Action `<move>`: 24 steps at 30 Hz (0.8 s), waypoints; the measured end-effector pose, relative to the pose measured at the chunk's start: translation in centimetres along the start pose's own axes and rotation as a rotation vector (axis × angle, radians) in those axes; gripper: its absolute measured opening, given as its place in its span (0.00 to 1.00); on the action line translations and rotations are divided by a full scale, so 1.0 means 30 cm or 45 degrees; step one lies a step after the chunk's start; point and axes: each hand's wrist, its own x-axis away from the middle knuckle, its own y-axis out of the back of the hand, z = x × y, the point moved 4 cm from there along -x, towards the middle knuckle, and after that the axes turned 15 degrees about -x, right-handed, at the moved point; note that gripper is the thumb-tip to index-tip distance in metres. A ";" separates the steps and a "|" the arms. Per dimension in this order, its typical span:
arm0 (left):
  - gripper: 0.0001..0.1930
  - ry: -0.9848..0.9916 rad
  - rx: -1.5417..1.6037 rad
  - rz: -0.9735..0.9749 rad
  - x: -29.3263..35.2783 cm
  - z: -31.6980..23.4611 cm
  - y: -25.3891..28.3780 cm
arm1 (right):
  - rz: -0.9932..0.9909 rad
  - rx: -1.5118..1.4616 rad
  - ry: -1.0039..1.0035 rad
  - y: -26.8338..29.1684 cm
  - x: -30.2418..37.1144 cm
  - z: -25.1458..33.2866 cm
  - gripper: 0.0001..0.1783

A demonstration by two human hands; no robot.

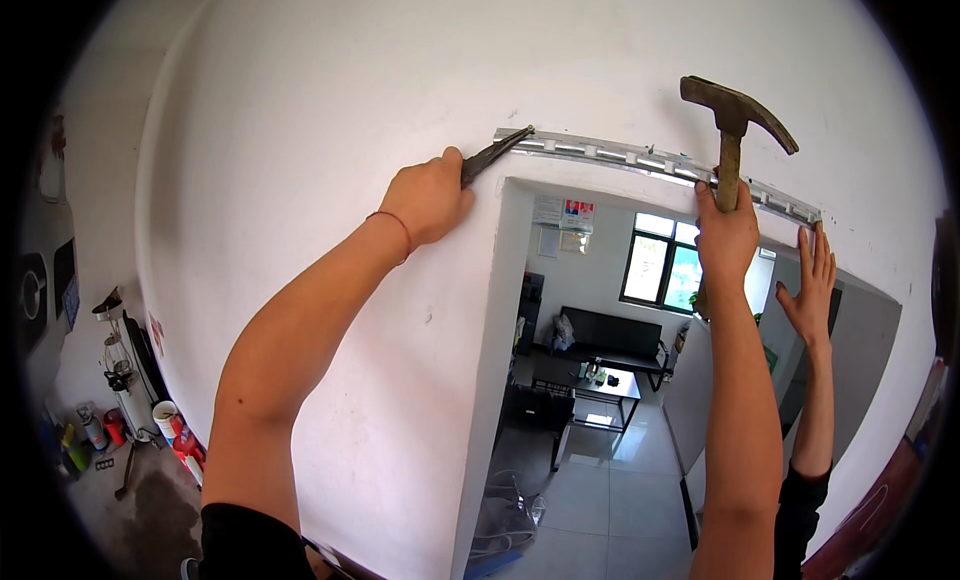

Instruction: The person installs a metal light fixture on a wall above a doorway. They use pliers to hold nails and a hammer to drive them into the wall, securing the fixture in place. The person repeatedly hammers nails along the fixture's length to ensure it is firmly attached.

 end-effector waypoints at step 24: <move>0.13 -0.109 -0.244 0.064 -0.013 0.017 0.101 | 0.002 0.297 -0.096 0.014 -0.013 0.044 0.22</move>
